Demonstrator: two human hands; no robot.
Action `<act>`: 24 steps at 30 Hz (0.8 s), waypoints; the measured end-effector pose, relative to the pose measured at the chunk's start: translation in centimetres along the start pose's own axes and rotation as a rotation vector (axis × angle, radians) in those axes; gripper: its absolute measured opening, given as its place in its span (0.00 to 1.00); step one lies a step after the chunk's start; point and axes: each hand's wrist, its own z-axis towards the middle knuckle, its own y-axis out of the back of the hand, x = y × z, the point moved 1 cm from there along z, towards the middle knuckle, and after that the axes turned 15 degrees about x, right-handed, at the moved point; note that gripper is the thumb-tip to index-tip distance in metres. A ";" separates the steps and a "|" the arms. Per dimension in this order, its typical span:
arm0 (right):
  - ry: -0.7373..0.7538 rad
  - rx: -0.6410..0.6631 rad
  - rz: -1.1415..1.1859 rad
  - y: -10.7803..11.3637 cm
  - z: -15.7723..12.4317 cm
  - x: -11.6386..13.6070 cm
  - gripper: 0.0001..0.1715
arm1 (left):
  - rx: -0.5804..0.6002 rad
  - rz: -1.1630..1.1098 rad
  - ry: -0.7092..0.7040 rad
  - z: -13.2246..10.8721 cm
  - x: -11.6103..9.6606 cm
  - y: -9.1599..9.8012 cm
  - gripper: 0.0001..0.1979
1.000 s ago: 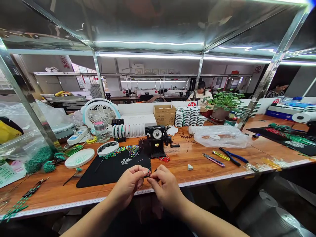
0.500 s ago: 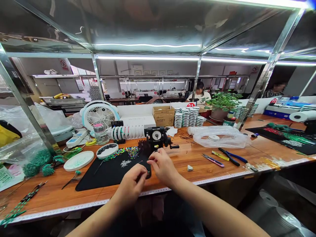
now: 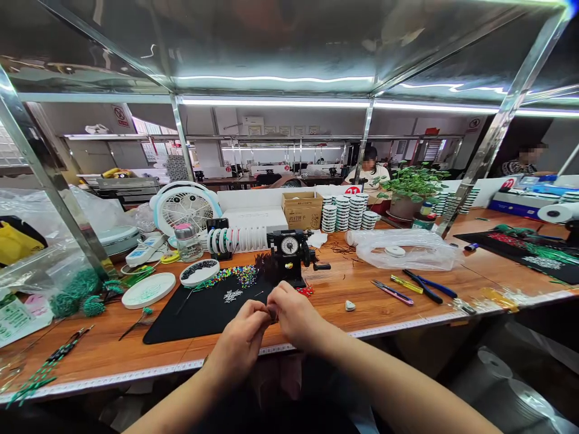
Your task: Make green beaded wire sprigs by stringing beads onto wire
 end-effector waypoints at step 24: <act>-0.066 -0.007 0.088 0.3 1.3 -0.2 0.09 | -0.016 0.166 -0.093 -0.4 1.3 -0.4 0.14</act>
